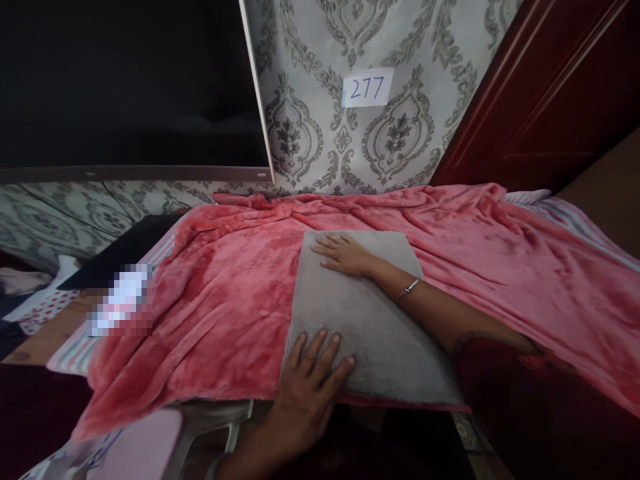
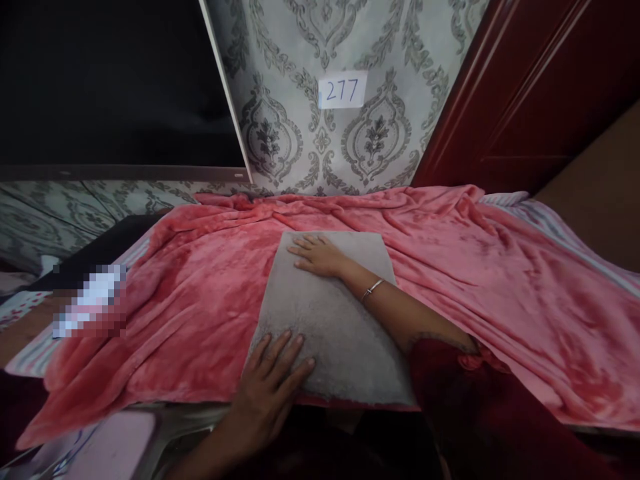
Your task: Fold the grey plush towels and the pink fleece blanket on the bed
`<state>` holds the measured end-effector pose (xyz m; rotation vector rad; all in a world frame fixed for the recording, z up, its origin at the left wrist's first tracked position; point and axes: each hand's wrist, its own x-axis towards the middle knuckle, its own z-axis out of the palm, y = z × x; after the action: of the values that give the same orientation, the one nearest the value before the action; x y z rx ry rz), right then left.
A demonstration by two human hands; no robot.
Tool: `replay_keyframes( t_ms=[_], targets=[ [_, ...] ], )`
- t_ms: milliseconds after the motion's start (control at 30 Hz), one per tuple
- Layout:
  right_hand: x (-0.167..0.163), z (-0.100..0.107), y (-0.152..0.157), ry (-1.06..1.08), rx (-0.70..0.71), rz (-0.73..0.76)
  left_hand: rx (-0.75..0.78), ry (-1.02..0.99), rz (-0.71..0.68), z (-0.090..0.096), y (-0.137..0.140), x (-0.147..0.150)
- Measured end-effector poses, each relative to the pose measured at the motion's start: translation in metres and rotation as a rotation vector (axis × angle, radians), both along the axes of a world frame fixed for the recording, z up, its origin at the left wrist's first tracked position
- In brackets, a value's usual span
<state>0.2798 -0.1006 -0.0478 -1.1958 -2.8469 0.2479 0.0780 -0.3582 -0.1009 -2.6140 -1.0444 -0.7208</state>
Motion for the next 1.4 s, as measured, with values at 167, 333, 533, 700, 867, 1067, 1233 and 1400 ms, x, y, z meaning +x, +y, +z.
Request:
replay_keyframes(
  t_ms=[167,333,533,700,867,1067,1233,1400],
  targets=[
    [-0.002,-0.004,0.033,0.005,0.006,-0.122,0.051,-0.025,-0.002,-0.003,0.002,0.002],
    [0.001,-0.004,0.039,0.064,0.013,-0.113,0.064,-0.125,-0.007,-0.009,0.004,0.004],
    [-0.006,0.008,0.026,0.035,0.01,-0.177,0.078,-0.044,-0.001,-0.007,0.006,0.0],
    [0.011,0.019,-0.024,0.026,0.008,-0.153,0.089,-0.045,-0.003,0.008,0.005,-0.003],
    [0.064,0.009,-0.103,0.162,-0.05,-0.023,0.046,-0.06,-0.126,0.037,0.01,0.03],
    [0.107,-0.008,-0.141,0.25,-0.082,-0.078,-0.1,0.079,-0.264,0.027,0.019,0.102],
    [0.116,-0.01,-0.109,0.155,-0.032,-0.089,-0.026,0.107,-0.208,0.004,0.019,0.113],
    [0.12,-0.01,-0.049,0.155,0.025,-0.234,0.017,0.121,-0.209,0.006,0.017,0.108]
  ],
)
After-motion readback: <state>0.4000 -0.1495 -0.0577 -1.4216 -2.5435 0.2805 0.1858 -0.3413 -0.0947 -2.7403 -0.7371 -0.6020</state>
